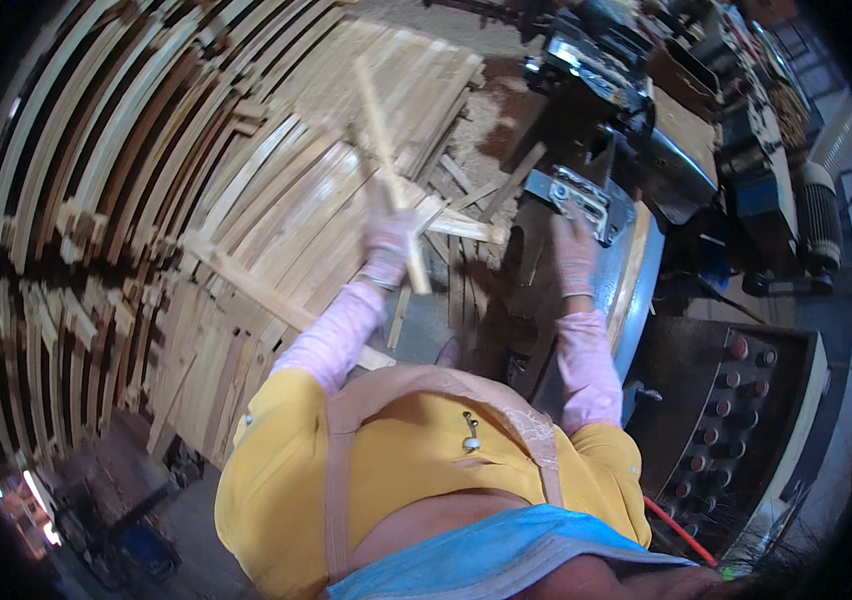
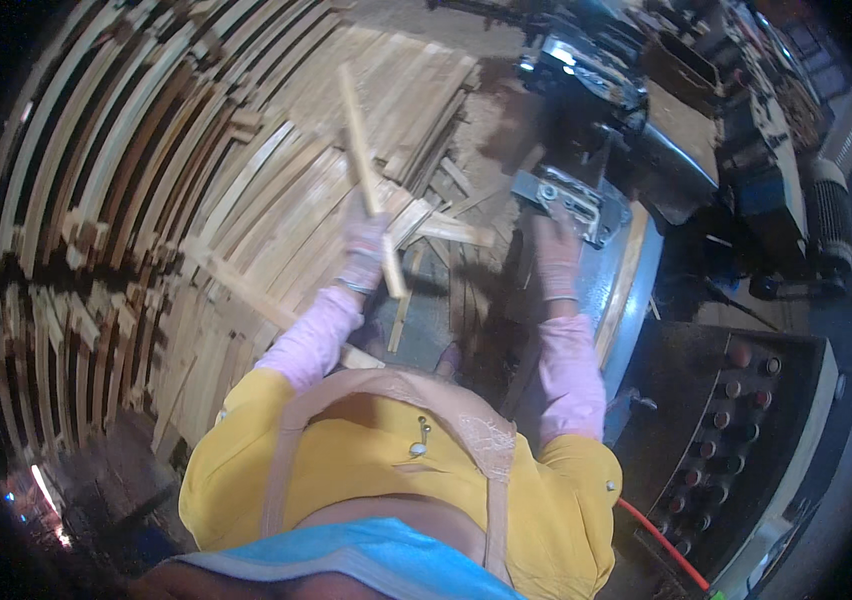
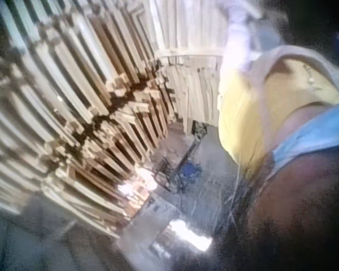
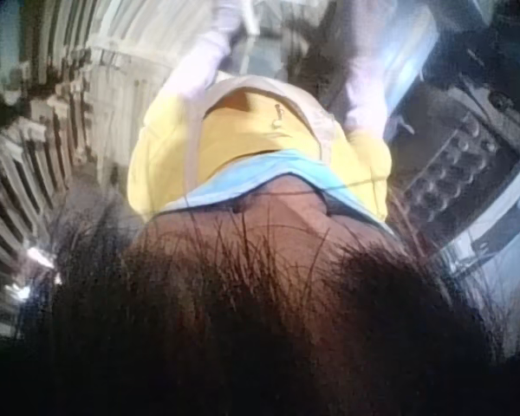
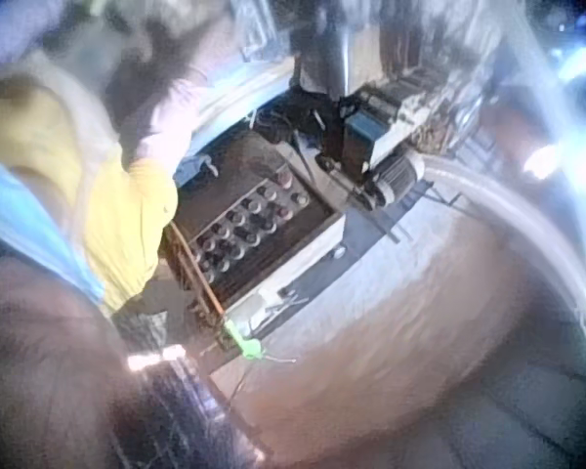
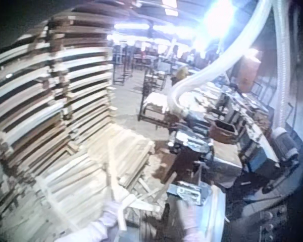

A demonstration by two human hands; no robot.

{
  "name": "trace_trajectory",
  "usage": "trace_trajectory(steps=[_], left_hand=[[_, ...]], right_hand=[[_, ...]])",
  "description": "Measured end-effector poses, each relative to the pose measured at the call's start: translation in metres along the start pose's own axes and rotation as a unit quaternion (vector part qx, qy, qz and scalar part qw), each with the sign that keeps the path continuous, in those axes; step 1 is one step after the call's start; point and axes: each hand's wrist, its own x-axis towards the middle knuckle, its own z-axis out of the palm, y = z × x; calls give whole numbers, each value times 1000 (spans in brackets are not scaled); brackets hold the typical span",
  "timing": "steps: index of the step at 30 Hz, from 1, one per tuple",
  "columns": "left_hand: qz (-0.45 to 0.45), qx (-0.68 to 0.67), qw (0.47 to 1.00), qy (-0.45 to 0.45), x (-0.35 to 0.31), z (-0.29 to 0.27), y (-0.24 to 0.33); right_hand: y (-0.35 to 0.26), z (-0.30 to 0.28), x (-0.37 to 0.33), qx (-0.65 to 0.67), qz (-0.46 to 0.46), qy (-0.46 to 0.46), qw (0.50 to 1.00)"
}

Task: The person feeds wooden slats into a jointer machine by hand, picking them from a stack on the left and sliding them across the machine bed one at a time.

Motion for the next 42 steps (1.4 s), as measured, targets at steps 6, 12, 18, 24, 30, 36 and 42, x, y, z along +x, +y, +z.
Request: trace_trajectory(steps=[6, 12, 18, 24, 30, 36, 42], left_hand=[[215, -50, 956, -191, -82, -19, 96], [362, 387, 761, -374, -101, -219, 21], [259, 498, 706, -432, -62, -261, -63], [153, 412, 815, -378, 34, -209, -120], [255, 329, 856, -308, 17, -112, 70], [216, 159, 928, -258, 31, 1, 146], [34, -323, 851, -412, -85, 104, 247]], right_hand=[[-85, 54, -75, 313, 112, -216, 918], [-69, -117, -168, -49, 129, 55, 989], [-133, -242, -285, -214, 117, 479, 843], [-152, -313, -442, -309, 288, 662, 619], [-88, -343, -556, -346, 554, 597, 466], [-56, -297, -454, -437, 221, 588, 644], [-108, -119, -265, -24, 121, 146, 982]])
